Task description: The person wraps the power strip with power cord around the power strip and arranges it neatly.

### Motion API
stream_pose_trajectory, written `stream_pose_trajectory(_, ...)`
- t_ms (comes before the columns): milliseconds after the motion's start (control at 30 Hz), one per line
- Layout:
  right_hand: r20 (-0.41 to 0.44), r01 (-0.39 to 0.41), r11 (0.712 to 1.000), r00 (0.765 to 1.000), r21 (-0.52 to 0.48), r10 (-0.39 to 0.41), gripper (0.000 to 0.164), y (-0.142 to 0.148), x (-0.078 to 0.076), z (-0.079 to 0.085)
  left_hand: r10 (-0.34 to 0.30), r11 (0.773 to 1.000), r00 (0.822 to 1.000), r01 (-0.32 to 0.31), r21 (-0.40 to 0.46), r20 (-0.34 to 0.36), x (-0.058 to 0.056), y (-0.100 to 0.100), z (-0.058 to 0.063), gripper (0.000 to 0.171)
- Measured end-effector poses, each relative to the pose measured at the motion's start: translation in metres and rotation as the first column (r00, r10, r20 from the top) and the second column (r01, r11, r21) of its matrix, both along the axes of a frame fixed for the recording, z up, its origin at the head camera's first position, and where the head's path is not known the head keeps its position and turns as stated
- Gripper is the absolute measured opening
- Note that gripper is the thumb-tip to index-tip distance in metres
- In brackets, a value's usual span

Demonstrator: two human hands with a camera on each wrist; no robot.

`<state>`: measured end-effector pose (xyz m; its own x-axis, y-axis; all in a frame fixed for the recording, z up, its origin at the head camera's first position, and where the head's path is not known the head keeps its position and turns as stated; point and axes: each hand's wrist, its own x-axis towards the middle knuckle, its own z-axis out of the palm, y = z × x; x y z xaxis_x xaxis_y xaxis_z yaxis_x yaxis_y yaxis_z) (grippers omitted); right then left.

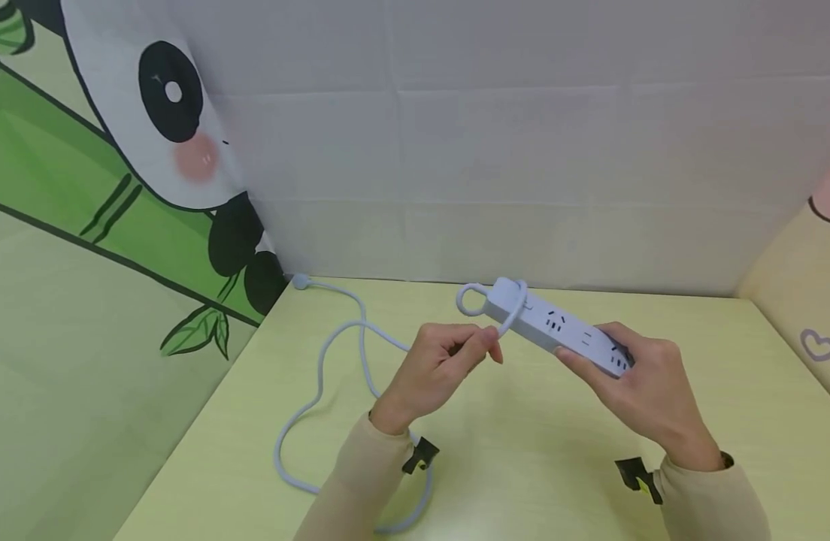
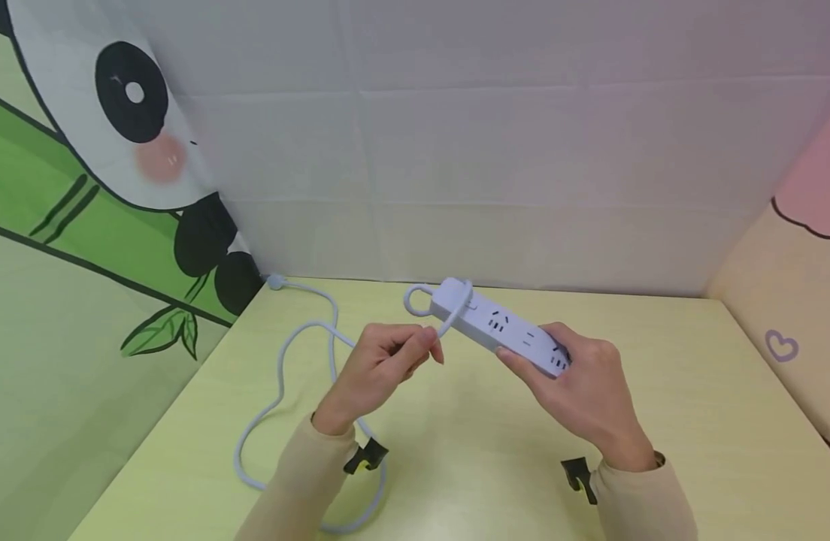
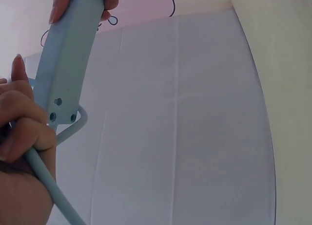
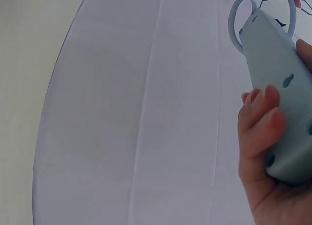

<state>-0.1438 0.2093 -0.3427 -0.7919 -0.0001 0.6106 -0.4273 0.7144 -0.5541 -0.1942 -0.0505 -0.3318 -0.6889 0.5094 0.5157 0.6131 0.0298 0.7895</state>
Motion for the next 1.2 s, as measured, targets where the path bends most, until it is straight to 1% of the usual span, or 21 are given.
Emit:
stream_pose_trajectory(133, -0.037, 0.012, 0.999, 0.999, -0.05, -0.014, 0.029, -0.001, 0.002, 0.002, -0.072, 0.997, 0.995, 0.073, -0.004, 0.07, -0.002, -0.001, -0.003, 0.029)
stream_pose_trajectory(200, -0.062, 0.016, 0.996, 0.998, -0.083, -0.021, 0.03, -0.001, 0.003, 0.002, -0.113, 0.994, 0.988, 0.114, -0.002, 0.102, -0.004, -0.001, -0.004, 0.031)
stream_pose_trajectory(300, -0.086, 0.018, 0.993, 0.996, -0.121, -0.028, 0.032, -0.002, 0.005, 0.003, -0.174, 0.984, 0.974, 0.176, 0.0, 0.147, -0.007, -0.003, -0.005, 0.032)
stream_pose_trajectory(367, -0.074, 0.011, 0.99, 0.997, -0.139, -0.022, 0.031, -0.002, 0.005, 0.004, -0.211, 0.977, 0.962, 0.215, -0.007, 0.173, -0.009, -0.005, -0.006, 0.032)
stream_pose_trajectory(533, 0.016, 0.014, 0.973, 1.0, -0.232, -0.011, 0.025, 0.002, 0.009, 0.009, -0.265, 0.958, 0.935, 0.283, -0.048, 0.234, -0.016, -0.012, -0.007, 0.032)
stream_pose_trajectory(633, 0.051, 0.011, 0.966, 0.999, -0.257, 0.003, 0.025, 0.004, 0.011, 0.012, -0.284, 0.95, 0.922, 0.308, -0.055, 0.262, -0.018, -0.015, -0.008, 0.032)
stream_pose_trajectory(700, 0.062, 0.0, 0.966, 0.998, -0.258, 0.017, 0.026, 0.004, 0.012, 0.012, -0.29, 0.947, 0.918, 0.317, -0.059, 0.272, -0.02, -0.016, -0.009, 0.032)
stream_pose_trajectory(833, 0.068, -0.024, 0.964, 0.997, -0.264, 0.044, 0.025, 0.001, 0.011, 0.012, -0.28, 0.946, 0.917, 0.313, -0.078, 0.286, -0.023, -0.02, -0.012, 0.032)
stream_pose_trajectory(1000, 0.08, -0.023, 0.956, 0.996, -0.293, 0.049, 0.021, 0.0, 0.013, 0.014, -0.262, 0.944, 0.916, 0.308, -0.114, 0.303, -0.025, -0.024, -0.013, 0.03)
stream_pose_trajectory(1100, 0.081, -0.027, 0.952, 0.995, -0.304, 0.054, 0.02, 0.001, 0.014, 0.014, -0.271, 0.938, 0.911, 0.322, -0.127, 0.311, -0.026, -0.025, -0.014, 0.029)
stream_pose_trajectory(1200, 0.071, -0.046, 0.946, 0.995, -0.321, 0.072, 0.019, 0.001, 0.014, 0.013, -0.264, 0.93, 0.911, 0.328, -0.168, 0.315, -0.029, -0.028, -0.015, 0.028)
